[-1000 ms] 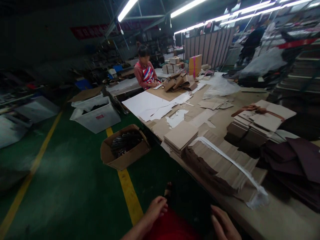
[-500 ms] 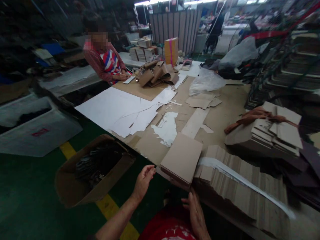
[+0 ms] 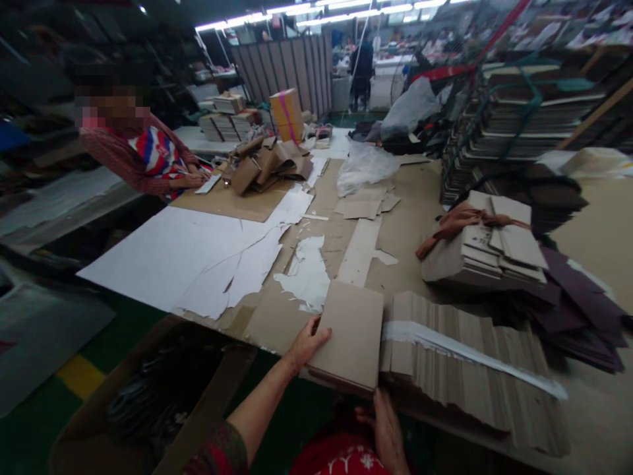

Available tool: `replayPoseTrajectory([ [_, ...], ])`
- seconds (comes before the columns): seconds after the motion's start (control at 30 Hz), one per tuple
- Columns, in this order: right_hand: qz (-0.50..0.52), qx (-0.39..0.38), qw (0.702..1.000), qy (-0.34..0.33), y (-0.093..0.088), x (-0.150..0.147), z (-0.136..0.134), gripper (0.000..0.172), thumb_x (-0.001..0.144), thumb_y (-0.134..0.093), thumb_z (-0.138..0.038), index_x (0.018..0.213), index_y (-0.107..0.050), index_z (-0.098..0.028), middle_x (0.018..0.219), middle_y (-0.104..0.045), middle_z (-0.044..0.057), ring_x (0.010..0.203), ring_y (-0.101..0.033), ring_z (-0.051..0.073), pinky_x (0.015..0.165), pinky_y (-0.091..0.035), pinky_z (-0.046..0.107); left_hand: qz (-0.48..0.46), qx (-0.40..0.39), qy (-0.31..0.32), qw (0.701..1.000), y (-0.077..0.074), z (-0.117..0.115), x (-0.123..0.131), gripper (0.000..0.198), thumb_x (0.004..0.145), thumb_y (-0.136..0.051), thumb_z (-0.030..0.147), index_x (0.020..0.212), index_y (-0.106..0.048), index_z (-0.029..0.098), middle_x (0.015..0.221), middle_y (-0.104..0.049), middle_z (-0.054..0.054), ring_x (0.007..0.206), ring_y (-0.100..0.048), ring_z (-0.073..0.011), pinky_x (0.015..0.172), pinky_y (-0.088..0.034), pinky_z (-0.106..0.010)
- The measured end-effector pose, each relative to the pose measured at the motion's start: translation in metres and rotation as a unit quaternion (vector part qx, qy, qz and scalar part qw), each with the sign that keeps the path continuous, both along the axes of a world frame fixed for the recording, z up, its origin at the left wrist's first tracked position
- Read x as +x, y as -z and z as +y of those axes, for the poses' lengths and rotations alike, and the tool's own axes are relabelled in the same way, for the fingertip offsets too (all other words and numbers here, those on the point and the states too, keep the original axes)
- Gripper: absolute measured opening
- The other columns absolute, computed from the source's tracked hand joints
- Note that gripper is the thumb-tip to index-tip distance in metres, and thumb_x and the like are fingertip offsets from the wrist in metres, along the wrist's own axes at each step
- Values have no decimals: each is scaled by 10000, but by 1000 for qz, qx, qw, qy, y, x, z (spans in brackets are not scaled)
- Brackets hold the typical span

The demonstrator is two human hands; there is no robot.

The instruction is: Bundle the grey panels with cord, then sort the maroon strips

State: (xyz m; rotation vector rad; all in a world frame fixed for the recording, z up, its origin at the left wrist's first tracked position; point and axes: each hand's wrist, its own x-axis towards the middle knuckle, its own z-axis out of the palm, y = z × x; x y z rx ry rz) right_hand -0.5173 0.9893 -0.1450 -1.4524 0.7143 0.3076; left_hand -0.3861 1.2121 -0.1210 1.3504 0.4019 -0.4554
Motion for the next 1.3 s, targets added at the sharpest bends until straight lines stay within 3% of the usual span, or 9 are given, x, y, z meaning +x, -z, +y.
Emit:
replayPoseTrajectory([
  [0.17,13,92,994,63,1,-2,8,819,688,-773,-666,1280,-524,-159,1064,-703,100,833,-710,296,732,-593,401,37,-28,52,998,-2,2,1,882,620,-858,577,1306,-512,143,1217,-681,-182,990,-702,-330,830,-577,-410],
  [0.47,22,167,981,102,-17,14,17,569,652,-800,-439,1111,-618,-158,981,-713,80,842,-691,266,709,-579,355,65,-40,60,995,-11,3,4,909,608,-872,550,1337,-493,161,1221,-689,-161,1018,-704,-333,837,-585,-390],
  [0.67,38,191,980,41,-25,26,36,911,666,-733,-417,1466,-395,-144,1054,-698,113,829,-697,266,672,-558,346,53,11,73,996,-17,20,16,912,617,-878,530,1347,-480,157,1234,-683,-165,1052,-694,-341,850,-582,-385],
  [0.8,22,99,993,-63,-35,38,29,871,729,-613,-414,1526,-360,-170,1257,-638,134,922,-684,278,721,-558,364,48,16,88,995,-17,28,21,885,640,-864,534,1342,-481,155,1230,-684,-169,1058,-692,-349,863,-579,-404],
  [0.97,-32,-79,991,-103,-35,46,20,746,784,-445,-486,1417,-531,-101,1467,-497,132,1394,-396,290,1165,-299,392,45,24,86,995,-14,28,21,859,646,-857,538,1324,-493,157,1192,-702,-157,1052,-695,-341,858,-579,-392],
  [1.03,-18,-79,994,-77,-32,46,22,721,802,-422,-572,1335,-605,-122,1327,-615,139,1256,-537,299,1079,-404,408,40,23,91,995,-10,29,22,846,657,-853,532,1326,-499,153,1192,-702,-156,1050,-695,-338,858,-579,-390],
  [1.1,13,-49,997,-54,-28,45,25,701,791,-409,-705,1096,-717,-154,984,-726,131,910,-668,294,813,-530,395,35,24,95,995,-7,32,24,844,653,-858,525,1323,-510,148,1211,-695,-158,1060,-690,-338,864,-578,-389],
  [1.2,53,-23,998,-20,-24,46,28,756,724,-381,-899,651,-660,-201,571,-619,86,541,-582,225,542,-464,330,34,15,85,996,-6,37,27,861,636,-862,534,1326,-526,145,1270,-668,-163,1091,-676,-344,874,-577,-389],
  [1.3,84,-16,996,8,-22,51,35,800,672,-375,-982,546,-575,-218,463,-528,50,454,-515,182,478,-409,297,50,6,81,995,-10,38,27,847,634,-852,553,1317,-553,151,1273,-669,-159,1082,-680,-350,867,-580,-395],
])
